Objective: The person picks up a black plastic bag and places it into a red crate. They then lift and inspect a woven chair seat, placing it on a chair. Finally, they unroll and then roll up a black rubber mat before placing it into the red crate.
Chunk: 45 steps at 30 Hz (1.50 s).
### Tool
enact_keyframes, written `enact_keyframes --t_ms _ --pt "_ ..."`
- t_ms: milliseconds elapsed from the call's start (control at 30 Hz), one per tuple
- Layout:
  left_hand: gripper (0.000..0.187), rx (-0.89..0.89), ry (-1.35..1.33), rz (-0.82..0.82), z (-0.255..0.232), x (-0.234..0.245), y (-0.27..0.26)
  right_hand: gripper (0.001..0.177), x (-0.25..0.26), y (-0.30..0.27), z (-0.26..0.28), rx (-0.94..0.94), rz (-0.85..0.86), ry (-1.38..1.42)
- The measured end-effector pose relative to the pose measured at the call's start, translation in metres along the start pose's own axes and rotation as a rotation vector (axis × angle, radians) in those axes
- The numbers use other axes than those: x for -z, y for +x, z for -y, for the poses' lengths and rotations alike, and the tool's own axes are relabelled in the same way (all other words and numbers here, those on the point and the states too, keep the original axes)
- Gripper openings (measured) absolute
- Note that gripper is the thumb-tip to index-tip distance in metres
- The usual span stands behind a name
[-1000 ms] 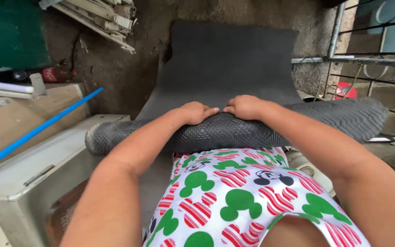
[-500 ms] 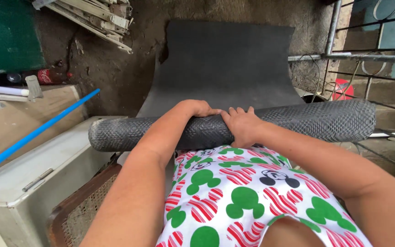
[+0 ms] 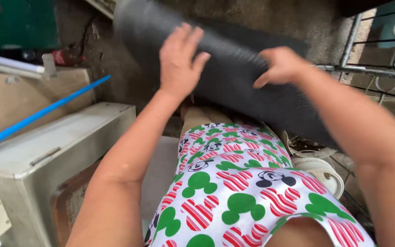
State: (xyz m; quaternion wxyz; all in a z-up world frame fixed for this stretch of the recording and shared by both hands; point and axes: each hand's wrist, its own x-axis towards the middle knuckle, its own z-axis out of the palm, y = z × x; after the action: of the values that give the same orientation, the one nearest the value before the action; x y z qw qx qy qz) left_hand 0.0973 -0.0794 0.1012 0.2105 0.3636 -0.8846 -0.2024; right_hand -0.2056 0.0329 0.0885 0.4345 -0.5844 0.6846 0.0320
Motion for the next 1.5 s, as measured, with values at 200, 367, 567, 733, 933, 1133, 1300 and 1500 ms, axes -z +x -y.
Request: enact_keyframes --t_ms 200,367,567,733,933,1133,1300,1500 --pt "0.088 0.349 -0.169 -0.116 0.01 0.04 -0.04 0.079 0.051 -0.012 -0.008 -0.228 0.158 0.37" --pt "0.112 -0.036 0.014 0.167 -0.018 0.075 -0.054 0.075 0.037 -0.005 -0.02 -0.288 0.293 0.615" --pt "0.09 -0.21 0.001 0.38 -0.051 0.062 -0.032 0.053 -0.038 -0.002 -0.027 -0.395 0.571 0.932" --pt "0.063 -0.033 -0.019 0.746 -0.06 0.009 -0.022 0.06 -0.096 0.018 -0.028 -0.296 0.801 0.99" --pt "0.056 0.216 -0.151 1.131 -0.032 -0.046 -0.042 0.071 -0.121 0.001 -0.013 -0.351 0.724 0.717" --pt "0.061 0.347 -0.113 1.347 -0.008 -0.108 -0.053 0.061 -0.088 -0.047 0.054 -0.007 0.122 -0.06" --pt "0.066 0.451 -0.096 1.388 0.007 -0.144 -0.058 0.08 -0.078 -0.1 0.122 0.054 0.252 -0.228" --pt "0.056 0.431 -0.109 1.292 0.013 -0.161 -0.074 0.113 -0.102 -0.088 0.138 -0.033 0.388 -0.338"
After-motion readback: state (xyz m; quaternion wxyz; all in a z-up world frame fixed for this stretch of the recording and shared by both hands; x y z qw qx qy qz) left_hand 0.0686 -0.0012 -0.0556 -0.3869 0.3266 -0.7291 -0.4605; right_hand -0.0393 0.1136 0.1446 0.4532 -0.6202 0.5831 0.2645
